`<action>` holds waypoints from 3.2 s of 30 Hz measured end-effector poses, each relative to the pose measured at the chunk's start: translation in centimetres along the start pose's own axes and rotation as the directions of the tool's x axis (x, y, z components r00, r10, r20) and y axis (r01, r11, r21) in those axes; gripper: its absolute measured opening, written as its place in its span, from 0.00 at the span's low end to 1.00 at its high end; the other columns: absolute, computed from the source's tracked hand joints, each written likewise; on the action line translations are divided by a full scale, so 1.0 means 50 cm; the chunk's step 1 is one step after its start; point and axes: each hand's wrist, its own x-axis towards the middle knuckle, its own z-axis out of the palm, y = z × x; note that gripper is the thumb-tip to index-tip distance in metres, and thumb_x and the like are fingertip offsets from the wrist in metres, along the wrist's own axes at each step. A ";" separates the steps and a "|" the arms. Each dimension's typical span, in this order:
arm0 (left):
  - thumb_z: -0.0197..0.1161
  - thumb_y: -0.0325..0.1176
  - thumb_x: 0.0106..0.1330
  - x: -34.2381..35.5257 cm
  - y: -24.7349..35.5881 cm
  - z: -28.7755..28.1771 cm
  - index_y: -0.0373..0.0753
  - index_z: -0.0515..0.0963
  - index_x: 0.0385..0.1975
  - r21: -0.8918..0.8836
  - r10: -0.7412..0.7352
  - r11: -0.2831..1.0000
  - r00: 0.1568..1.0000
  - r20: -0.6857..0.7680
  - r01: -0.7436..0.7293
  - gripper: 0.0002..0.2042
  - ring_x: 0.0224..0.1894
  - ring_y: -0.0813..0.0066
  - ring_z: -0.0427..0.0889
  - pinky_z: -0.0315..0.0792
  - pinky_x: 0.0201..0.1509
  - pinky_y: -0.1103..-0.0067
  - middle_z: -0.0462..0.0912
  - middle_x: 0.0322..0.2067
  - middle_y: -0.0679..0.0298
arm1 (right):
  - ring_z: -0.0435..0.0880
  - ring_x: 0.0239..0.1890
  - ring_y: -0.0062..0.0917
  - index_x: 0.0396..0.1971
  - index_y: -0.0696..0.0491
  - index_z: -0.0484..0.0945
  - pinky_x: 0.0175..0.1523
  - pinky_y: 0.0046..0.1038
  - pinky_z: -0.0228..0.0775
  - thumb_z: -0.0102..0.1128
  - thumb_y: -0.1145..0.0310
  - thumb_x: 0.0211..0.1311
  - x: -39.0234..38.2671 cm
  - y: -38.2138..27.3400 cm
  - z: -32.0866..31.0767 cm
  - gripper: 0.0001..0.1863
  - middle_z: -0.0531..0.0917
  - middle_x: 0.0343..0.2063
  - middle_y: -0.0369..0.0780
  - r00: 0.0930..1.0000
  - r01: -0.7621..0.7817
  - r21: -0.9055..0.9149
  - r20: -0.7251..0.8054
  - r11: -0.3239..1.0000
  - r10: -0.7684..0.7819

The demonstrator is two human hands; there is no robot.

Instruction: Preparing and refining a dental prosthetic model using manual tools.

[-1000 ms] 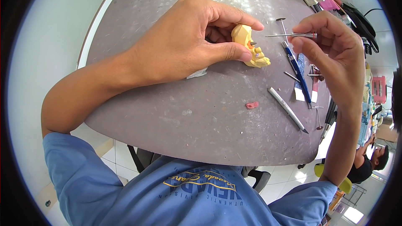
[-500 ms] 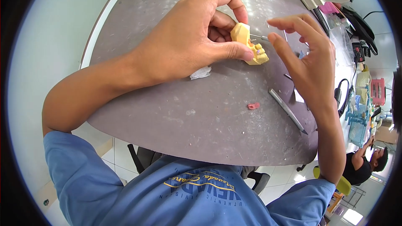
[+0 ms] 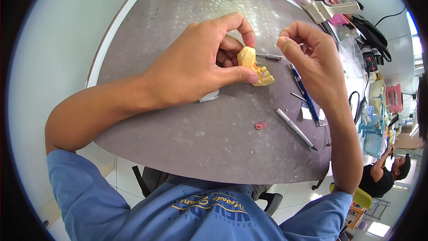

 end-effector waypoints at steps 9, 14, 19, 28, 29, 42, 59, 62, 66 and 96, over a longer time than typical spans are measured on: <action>0.70 0.29 0.59 0.001 -0.002 -0.003 0.37 0.66 0.42 0.002 0.003 1.000 1.000 0.000 -0.003 0.18 0.35 0.81 0.79 0.72 0.42 0.83 0.85 0.32 0.60 | 0.80 0.23 0.30 0.25 0.63 0.80 0.34 0.31 0.71 0.60 0.66 0.57 -0.013 -0.040 0.003 0.13 0.81 0.19 0.46 0.984 -0.019 -0.167 0.172 0.986 0.048; 0.70 0.29 0.60 -0.003 -0.006 -0.004 0.36 0.66 0.41 -0.011 -0.022 1.000 1.000 -0.009 0.022 0.18 0.36 0.81 0.80 0.73 0.42 0.82 0.85 0.32 0.60 | 0.78 0.21 0.37 0.24 0.63 0.78 0.32 0.35 0.68 0.57 0.68 0.61 -0.012 -0.034 0.002 0.13 0.78 0.17 0.48 0.997 0.062 -0.239 -0.025 0.969 -0.070; 0.70 0.28 0.59 -0.001 -0.013 0.002 0.36 0.67 0.40 -0.032 0.043 0.999 0.999 -0.032 -0.044 0.17 0.39 0.77 0.82 0.75 0.43 0.80 0.83 0.35 0.59 | 0.77 0.25 0.45 0.25 0.62 0.74 0.33 0.42 0.65 0.56 0.65 0.65 0.035 0.001 0.006 0.15 0.75 0.19 0.51 0.983 0.158 -0.544 0.010 0.824 -0.182; 0.73 0.26 0.52 -0.005 -0.016 -0.004 0.35 0.72 0.35 0.194 0.167 0.970 0.982 -0.086 -0.148 0.15 0.36 0.77 0.82 0.76 0.44 0.79 0.81 0.33 0.63 | 0.82 0.32 0.38 0.34 0.58 0.79 0.38 0.37 0.70 0.64 0.69 0.55 0.073 0.028 0.021 0.10 0.83 0.30 0.47 0.944 0.324 -0.329 0.181 0.887 -0.277; 0.73 0.26 0.52 -0.005 -0.015 -0.003 0.35 0.72 0.35 0.195 0.163 0.970 0.983 -0.089 -0.144 0.15 0.36 0.77 0.82 0.76 0.44 0.79 0.81 0.33 0.63 | 0.83 0.32 0.36 0.34 0.58 0.80 0.38 0.36 0.71 0.64 0.69 0.55 0.067 0.025 0.017 0.10 0.83 0.30 0.46 0.964 0.262 -0.333 0.123 0.906 -0.234; 0.73 0.27 0.53 -0.006 -0.013 0.004 0.36 0.73 0.34 0.155 0.099 0.985 0.984 -0.150 -0.076 0.15 0.32 0.85 0.80 0.73 0.37 0.86 0.82 0.28 0.66 | 0.71 0.27 0.11 0.29 0.59 0.82 0.33 0.20 0.59 0.63 0.68 0.54 -0.029 -0.016 0.022 0.09 0.81 0.23 0.31 0.970 0.240 -0.176 0.095 0.955 -0.226; 0.66 0.28 0.58 -0.025 0.025 0.013 0.30 0.79 0.34 0.301 0.114 0.950 0.990 -0.087 -0.083 0.09 0.27 0.76 0.80 0.74 0.35 0.79 0.83 0.26 0.57 | 0.75 0.27 0.10 0.28 0.59 0.80 0.34 0.16 0.64 0.61 0.70 0.58 -0.041 -0.005 0.047 0.07 0.82 0.24 0.32 0.987 0.140 -0.145 0.099 0.980 -0.126; 0.65 0.25 0.57 -0.019 0.010 0.018 0.29 0.79 0.33 0.344 0.306 0.900 0.950 -0.062 -0.268 0.07 0.27 0.78 0.78 0.73 0.34 0.80 0.82 0.24 0.58 | 0.78 0.29 0.11 0.31 0.60 0.81 0.37 0.15 0.68 0.61 0.70 0.61 -0.039 -0.009 0.059 0.08 0.82 0.26 0.33 0.993 0.091 -0.040 0.079 0.995 -0.088; 0.65 0.25 0.57 -0.035 0.013 0.020 0.29 0.79 0.31 0.279 0.263 0.935 0.957 -0.123 -0.221 0.06 0.27 0.79 0.78 0.72 0.34 0.81 0.81 0.24 0.58 | 0.76 0.23 0.16 0.23 0.58 0.79 0.29 0.19 0.66 0.65 0.73 0.52 -0.067 -0.014 0.075 0.05 0.79 0.20 0.35 0.955 0.240 -0.295 -0.102 0.925 -0.280; 0.60 0.22 0.60 -0.038 0.039 0.014 0.34 0.75 0.31 0.317 0.457 0.862 0.878 -0.144 -0.397 0.02 0.44 0.75 0.77 0.68 0.54 0.77 0.79 0.40 0.59 | 0.78 0.28 0.14 0.37 0.57 0.85 0.34 0.17 0.69 0.64 0.74 0.59 -0.139 -0.034 0.003 0.07 0.84 0.30 0.37 0.938 0.298 -0.133 -0.140 0.945 -0.316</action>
